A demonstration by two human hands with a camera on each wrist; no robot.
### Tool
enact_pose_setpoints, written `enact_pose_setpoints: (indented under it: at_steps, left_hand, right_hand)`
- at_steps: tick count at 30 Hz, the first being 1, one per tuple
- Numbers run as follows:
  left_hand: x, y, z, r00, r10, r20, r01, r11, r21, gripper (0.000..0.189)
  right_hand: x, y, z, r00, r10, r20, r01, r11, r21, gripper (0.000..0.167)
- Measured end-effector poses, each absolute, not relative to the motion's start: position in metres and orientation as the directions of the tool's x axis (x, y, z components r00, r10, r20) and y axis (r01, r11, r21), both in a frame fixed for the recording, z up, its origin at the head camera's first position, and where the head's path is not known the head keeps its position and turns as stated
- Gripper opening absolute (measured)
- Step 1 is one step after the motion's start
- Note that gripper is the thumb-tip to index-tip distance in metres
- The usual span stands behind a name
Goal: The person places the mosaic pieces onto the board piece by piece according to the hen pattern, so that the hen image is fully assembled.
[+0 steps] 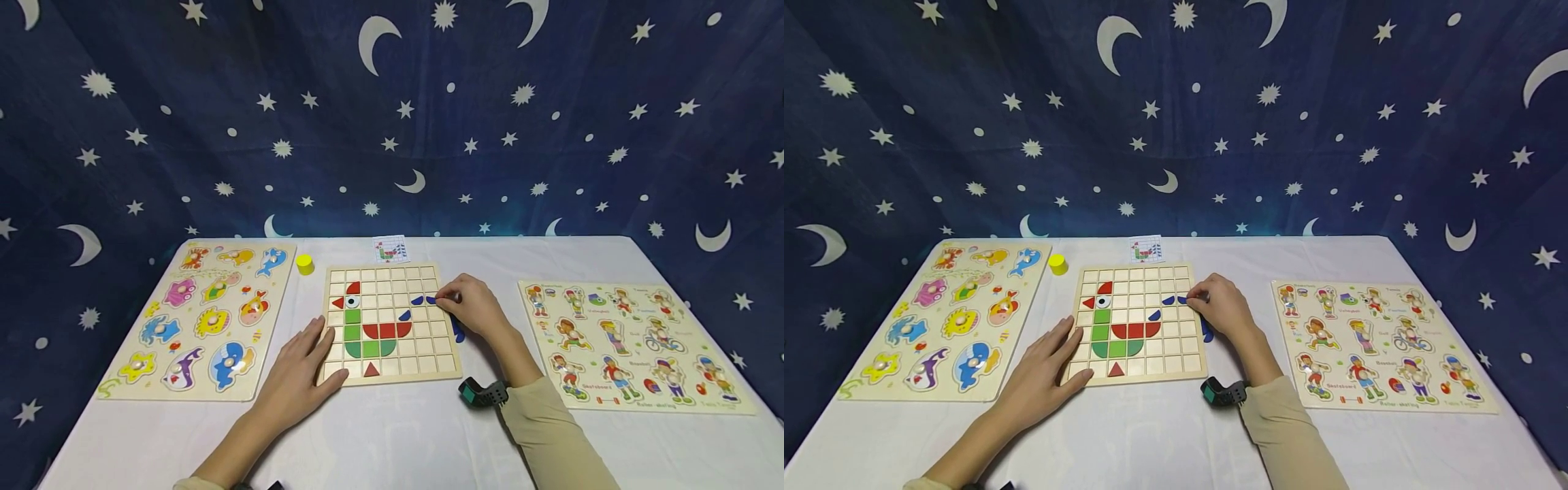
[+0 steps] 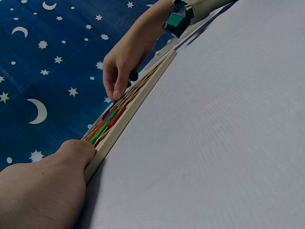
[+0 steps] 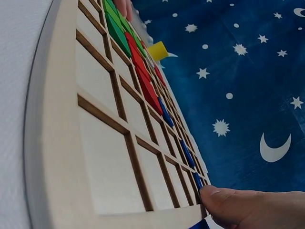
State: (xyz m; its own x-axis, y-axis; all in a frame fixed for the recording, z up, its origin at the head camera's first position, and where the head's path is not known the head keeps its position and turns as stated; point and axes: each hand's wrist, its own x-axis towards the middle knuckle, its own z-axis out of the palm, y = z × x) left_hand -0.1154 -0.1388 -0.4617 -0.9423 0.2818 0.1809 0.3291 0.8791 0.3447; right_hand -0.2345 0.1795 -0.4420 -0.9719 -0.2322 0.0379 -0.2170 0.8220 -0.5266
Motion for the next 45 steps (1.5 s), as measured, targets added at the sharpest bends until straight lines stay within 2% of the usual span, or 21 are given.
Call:
enact_pose_setpoints:
  at_steps: [17,26,45]
  left_hand:
    - [-0.115,-0.139,-0.460,-0.944,0.279,0.178,0.326,0.881,0.344,0.075]
    - [-0.114,-0.140,-0.460,-0.942,0.276,0.188,0.327,0.881,0.343,0.075]
    - [-0.115,-0.138,-0.462,-0.939,0.285,0.193,0.337,0.875,0.346,0.074]
  right_hand:
    - [-0.238,0.194,-0.434,-0.973,-0.228,0.023,-0.201,0.805,-0.558,0.018]
    - [-0.242,0.224,-0.434,-0.915,-0.383,-0.129,-0.237,0.768,-0.595,0.020]
    - [-0.242,0.223,-0.445,-0.922,-0.385,-0.041,-0.285,0.746,-0.602,0.014]
